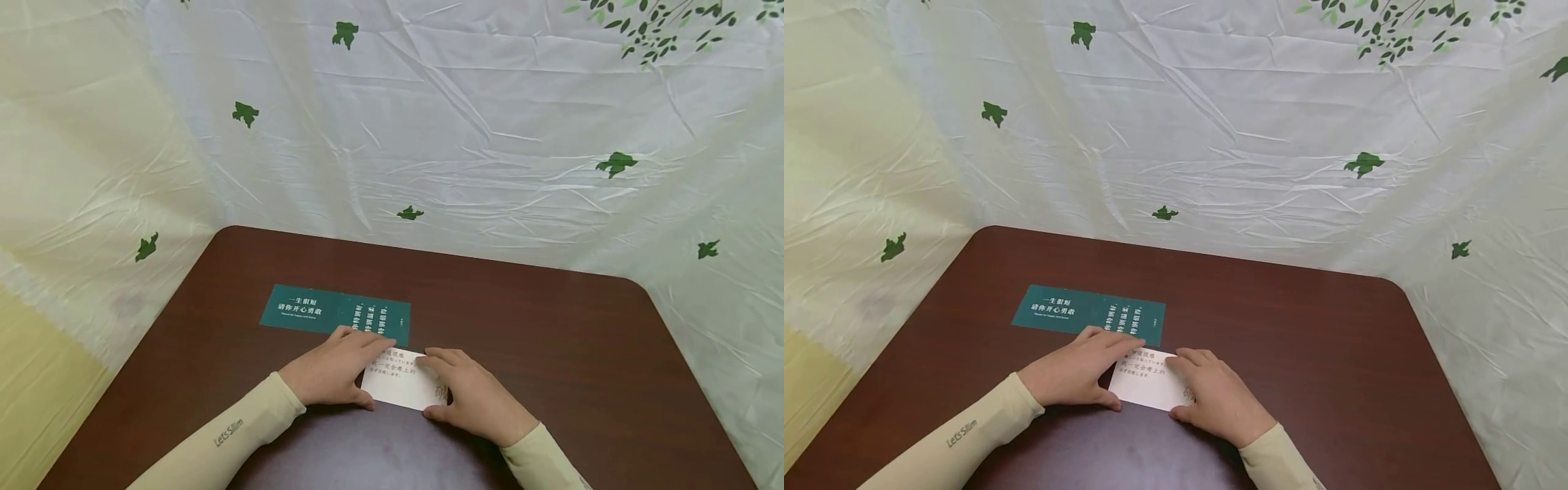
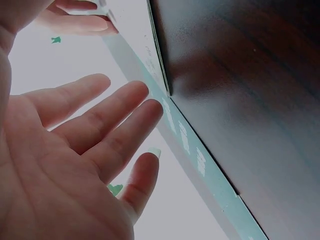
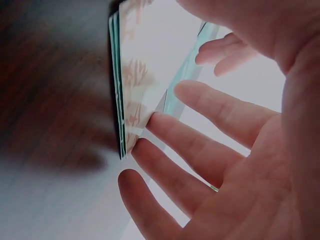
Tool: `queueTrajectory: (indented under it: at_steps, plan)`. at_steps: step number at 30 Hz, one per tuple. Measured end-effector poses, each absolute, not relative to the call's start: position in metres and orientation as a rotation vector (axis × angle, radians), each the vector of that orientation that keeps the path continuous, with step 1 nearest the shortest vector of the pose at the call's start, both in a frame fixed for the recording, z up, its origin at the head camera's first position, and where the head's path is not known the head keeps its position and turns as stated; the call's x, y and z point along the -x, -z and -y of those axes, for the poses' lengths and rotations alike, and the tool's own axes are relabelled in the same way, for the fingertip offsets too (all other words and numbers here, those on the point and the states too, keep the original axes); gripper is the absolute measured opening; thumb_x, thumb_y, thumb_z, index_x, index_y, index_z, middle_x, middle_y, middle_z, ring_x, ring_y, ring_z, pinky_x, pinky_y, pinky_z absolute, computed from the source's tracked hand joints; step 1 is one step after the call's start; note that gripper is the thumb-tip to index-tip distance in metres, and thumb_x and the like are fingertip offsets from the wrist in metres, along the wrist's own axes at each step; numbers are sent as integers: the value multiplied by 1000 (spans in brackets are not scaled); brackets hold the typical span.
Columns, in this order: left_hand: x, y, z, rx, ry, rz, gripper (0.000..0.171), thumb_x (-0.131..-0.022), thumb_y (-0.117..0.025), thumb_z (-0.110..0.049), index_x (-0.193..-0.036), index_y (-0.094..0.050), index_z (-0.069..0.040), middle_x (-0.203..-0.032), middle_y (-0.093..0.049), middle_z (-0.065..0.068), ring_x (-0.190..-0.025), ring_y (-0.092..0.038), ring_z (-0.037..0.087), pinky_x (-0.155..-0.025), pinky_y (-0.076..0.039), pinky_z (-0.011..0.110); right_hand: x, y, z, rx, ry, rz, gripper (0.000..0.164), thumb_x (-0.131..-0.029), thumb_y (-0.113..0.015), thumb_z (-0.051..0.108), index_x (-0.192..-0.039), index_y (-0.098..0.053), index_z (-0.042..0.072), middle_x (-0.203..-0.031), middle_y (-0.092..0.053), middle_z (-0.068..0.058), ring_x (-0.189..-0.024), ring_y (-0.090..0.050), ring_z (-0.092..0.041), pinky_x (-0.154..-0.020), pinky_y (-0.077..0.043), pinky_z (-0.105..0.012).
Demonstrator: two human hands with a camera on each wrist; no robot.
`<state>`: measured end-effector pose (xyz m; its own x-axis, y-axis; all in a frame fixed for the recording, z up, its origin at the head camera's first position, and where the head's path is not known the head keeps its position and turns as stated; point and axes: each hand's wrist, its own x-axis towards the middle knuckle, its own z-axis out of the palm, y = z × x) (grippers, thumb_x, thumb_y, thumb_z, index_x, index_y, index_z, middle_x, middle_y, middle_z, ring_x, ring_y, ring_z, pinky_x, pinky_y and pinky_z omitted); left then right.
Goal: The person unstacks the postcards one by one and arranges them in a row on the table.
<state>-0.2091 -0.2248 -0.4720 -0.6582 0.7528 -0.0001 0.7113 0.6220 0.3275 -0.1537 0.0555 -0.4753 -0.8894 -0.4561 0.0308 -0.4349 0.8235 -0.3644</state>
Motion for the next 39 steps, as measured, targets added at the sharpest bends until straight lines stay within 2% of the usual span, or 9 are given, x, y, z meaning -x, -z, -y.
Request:
queueTrajectory:
  at_steps: [8, 24, 39]
  plan:
    - [211, 469, 226, -1215, -441, -2700, 97, -80, -95, -51, -160, -51, -17, -156, -60, 0, -144, -58, 21, -121, -38, 46, 158, 469, -55, 714, 558, -2928, 71, -80, -96, 24, -144, -66, 14, -151, -64, -8, -138, -61, -29, -109, -57, -49]
    - [213, 468, 224, -1180, -442, -2684, 94, -80, -95, -51, -158, -54, -16, -153, -62, -1, -141, -59, 16, -120, -37, 44, 159, 466, -58, 749, 563, -2907, 71, -79, -96, 21, -143, -67, 15, -148, -65, -5, -137, -61, -26, -108, -58, -47]
    - [213, 471, 225, -1162, -424, -2681, 92, -82, -94, -49, -158, -55, -16, -152, -63, -1, -140, -60, 22, -119, -41, 43, 157, 470, -57, 777, 567, -2924, 71, -78, -97, 22, -143, -67, 16, -148, -65, -4, -137, -61, -25, -106, -58, -45]
